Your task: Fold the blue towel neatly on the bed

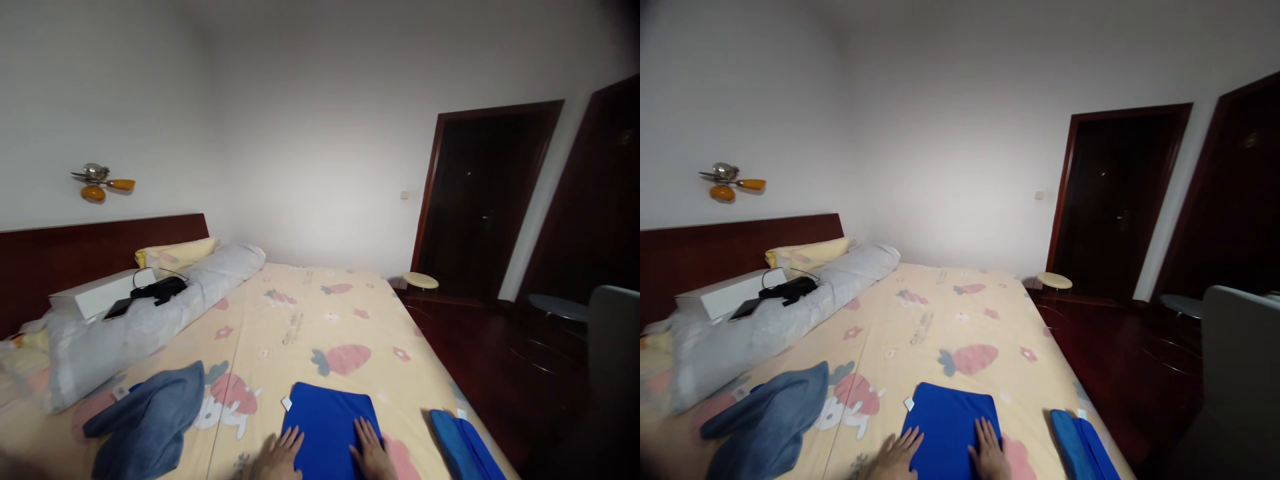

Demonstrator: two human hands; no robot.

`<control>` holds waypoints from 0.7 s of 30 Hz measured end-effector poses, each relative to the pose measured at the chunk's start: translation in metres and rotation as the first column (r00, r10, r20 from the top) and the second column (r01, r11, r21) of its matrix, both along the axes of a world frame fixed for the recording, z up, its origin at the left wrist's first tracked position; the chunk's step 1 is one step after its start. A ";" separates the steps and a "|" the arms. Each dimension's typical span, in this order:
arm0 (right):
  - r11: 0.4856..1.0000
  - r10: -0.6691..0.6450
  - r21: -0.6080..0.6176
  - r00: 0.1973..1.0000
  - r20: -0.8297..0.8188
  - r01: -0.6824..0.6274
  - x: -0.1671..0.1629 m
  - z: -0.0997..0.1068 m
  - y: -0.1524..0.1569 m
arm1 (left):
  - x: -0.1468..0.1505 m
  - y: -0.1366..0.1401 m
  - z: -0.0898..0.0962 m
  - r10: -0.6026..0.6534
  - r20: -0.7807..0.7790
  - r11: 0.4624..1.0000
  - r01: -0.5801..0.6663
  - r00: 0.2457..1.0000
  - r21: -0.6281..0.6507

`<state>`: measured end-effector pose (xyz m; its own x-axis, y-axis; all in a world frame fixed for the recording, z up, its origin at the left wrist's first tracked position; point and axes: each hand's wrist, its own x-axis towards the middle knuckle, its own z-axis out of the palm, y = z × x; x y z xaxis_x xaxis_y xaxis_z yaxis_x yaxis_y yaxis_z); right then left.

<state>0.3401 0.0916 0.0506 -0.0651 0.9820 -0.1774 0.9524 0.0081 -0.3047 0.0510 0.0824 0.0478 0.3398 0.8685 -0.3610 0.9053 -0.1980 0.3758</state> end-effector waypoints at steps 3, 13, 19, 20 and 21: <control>0.998 -0.047 0.045 0.997 0.064 0.044 0.033 -0.014 0.009 | 0.002 -0.004 0.008 0.019 -0.005 0.999 -0.018 1.000 0.031; 0.976 0.219 0.028 0.970 -0.107 -0.217 -0.049 0.017 0.002 | 0.020 -0.008 0.024 0.052 0.008 0.998 -0.052 0.999 0.044; 0.990 0.138 -0.021 0.989 -0.045 -0.139 -0.057 0.017 0.018 | 0.028 -0.010 -0.019 0.169 -0.060 0.984 -0.166 0.984 0.057; 0.998 0.060 0.001 0.998 -0.008 -0.060 -0.046 0.012 0.023 | 0.026 -0.012 -0.025 0.175 -0.079 0.983 -0.169 0.981 0.076; 1.000 -0.009 0.024 0.999 0.032 0.008 -0.033 0.006 0.028 | 0.023 -0.016 -0.029 0.172 -0.089 0.982 -0.163 0.981 0.095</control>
